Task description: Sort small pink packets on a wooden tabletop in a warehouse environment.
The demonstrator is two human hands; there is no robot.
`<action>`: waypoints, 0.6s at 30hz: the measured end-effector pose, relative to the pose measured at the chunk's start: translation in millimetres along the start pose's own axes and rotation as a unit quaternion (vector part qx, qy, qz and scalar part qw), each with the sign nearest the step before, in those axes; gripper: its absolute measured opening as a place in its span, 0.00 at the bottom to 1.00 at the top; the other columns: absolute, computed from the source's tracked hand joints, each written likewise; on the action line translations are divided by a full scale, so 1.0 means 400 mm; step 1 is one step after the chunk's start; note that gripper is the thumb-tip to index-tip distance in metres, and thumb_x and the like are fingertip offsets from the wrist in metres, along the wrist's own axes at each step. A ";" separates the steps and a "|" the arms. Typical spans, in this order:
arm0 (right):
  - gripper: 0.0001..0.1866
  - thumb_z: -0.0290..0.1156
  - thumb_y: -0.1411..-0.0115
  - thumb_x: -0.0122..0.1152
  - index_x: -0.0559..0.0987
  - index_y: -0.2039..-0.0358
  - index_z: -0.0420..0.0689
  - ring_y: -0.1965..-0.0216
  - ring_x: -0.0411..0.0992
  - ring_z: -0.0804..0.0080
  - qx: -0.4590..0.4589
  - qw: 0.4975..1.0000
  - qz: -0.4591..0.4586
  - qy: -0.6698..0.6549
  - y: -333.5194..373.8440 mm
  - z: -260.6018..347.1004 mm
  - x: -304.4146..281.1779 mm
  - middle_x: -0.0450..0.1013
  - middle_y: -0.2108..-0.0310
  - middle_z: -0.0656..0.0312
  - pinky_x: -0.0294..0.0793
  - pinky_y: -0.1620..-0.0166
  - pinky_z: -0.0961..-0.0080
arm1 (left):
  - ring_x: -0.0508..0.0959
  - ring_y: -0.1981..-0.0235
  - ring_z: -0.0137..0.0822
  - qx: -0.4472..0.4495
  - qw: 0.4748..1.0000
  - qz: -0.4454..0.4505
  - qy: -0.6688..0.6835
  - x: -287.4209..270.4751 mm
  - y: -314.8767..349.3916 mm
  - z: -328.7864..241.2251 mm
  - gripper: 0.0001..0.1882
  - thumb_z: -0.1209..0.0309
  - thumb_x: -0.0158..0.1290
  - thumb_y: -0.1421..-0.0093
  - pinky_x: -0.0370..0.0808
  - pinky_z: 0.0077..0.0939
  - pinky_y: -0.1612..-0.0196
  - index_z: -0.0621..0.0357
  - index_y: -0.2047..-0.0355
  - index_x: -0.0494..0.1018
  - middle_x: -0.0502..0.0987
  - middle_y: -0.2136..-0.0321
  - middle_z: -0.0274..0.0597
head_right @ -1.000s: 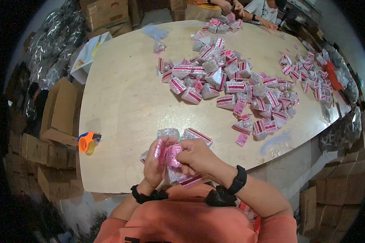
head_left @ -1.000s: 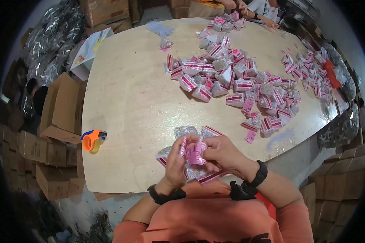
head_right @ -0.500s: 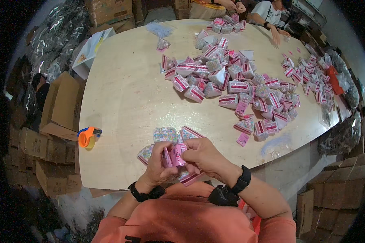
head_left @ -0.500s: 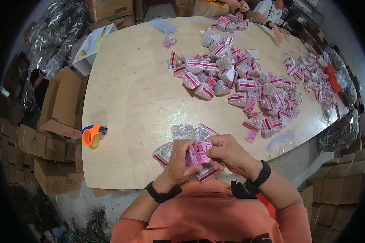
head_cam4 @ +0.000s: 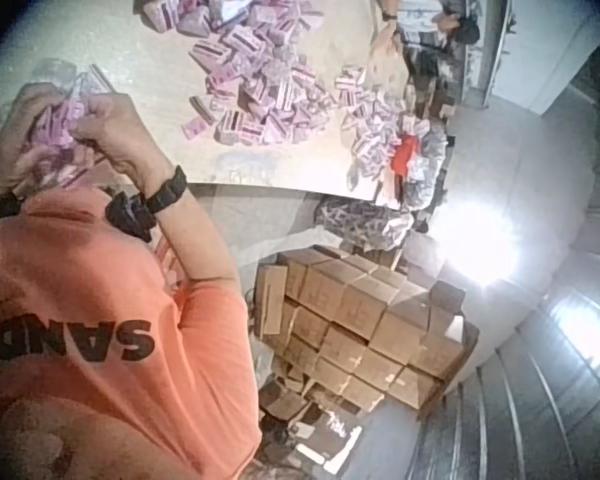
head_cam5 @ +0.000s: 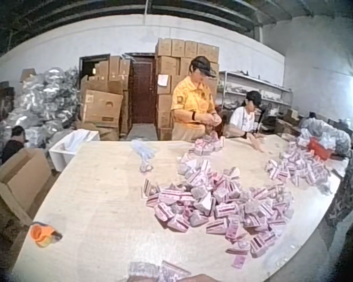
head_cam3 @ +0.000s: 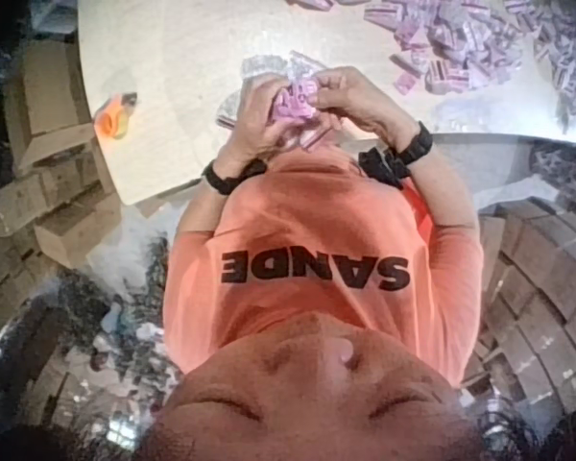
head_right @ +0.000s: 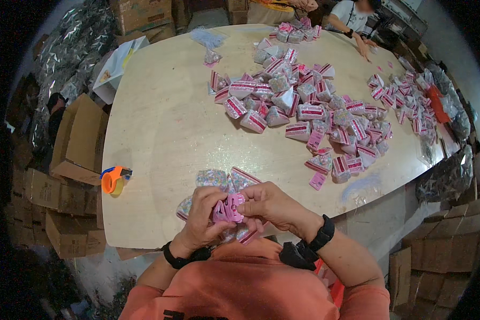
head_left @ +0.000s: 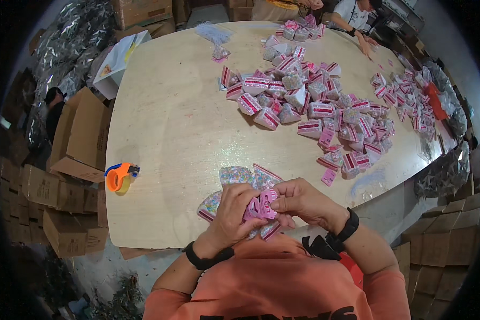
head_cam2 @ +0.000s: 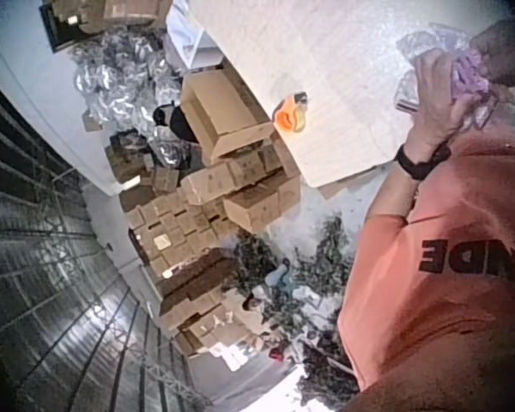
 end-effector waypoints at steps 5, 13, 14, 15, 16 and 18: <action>0.08 0.28 0.42 0.58 0.75 0.67 0.36 0.82 0.71 0.80 -0.013 1.000 0.007 0.013 -0.004 -0.002 0.002 0.73 0.78 0.61 0.68 0.82 0.86 | 0.67 0.58 0.51 0.036 0.998 0.028 -0.051 0.012 0.000 -0.016 0.32 0.68 0.63 0.58 0.66 0.43 0.54 0.64 0.52 0.64 0.64 0.57 0.51; 0.04 0.24 0.46 0.53 0.75 0.73 0.38 0.86 0.68 0.81 -0.003 0.988 -0.092 0.123 -0.001 0.018 -0.010 0.70 0.84 0.64 0.66 0.84 0.86 | 0.67 0.57 0.53 0.038 0.989 0.053 -0.133 0.043 0.002 -0.026 0.33 0.69 0.63 0.58 0.67 0.43 0.53 0.66 0.51 0.63 0.63 0.56 0.52; 0.04 0.24 0.47 0.52 0.75 0.73 0.38 0.87 0.68 0.81 -0.006 0.983 -0.104 0.150 0.000 0.021 -0.015 0.70 0.84 0.64 0.65 0.85 0.86 | 0.67 0.57 0.53 0.041 0.989 0.049 -0.134 0.044 0.002 -0.025 0.33 0.69 0.63 0.58 0.67 0.43 0.53 0.66 0.51 0.63 0.64 0.56 0.52; 0.04 0.24 0.47 0.52 0.75 0.74 0.38 0.87 0.67 0.82 -0.005 0.985 -0.102 0.139 0.000 0.022 -0.013 0.69 0.85 0.65 0.65 0.85 0.86 | 0.67 0.56 0.52 0.025 0.994 0.047 -0.098 0.042 0.002 -0.015 0.33 0.68 0.63 0.57 0.66 0.43 0.52 0.66 0.51 0.63 0.64 0.56 0.53; 0.04 0.23 0.48 0.52 0.75 0.74 0.38 0.87 0.67 0.82 -0.004 0.986 -0.101 0.129 0.000 0.023 -0.012 0.69 0.85 0.65 0.64 0.85 0.86 | 0.67 0.55 0.52 0.010 0.997 0.045 -0.063 0.038 0.003 -0.003 0.34 0.67 0.63 0.57 0.66 0.43 0.51 0.66 0.51 0.63 0.64 0.55 0.53; 0.04 0.23 0.48 0.51 0.75 0.75 0.39 0.87 0.66 0.83 0.000 0.989 -0.096 0.111 0.000 0.025 -0.009 0.69 0.85 0.66 0.63 0.85 0.85 | 0.67 0.53 0.52 -0.019 0.999 0.038 0.005 0.035 0.006 0.017 0.34 0.65 0.63 0.56 0.65 0.42 0.50 0.66 0.50 0.63 0.65 0.53 0.53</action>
Point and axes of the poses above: each hand's wrist, its own y-axis away from the middle knuckle, its own x-axis out of the palm, z = x × y, the point moved 10 cm from there along -y, towards the middle knuckle
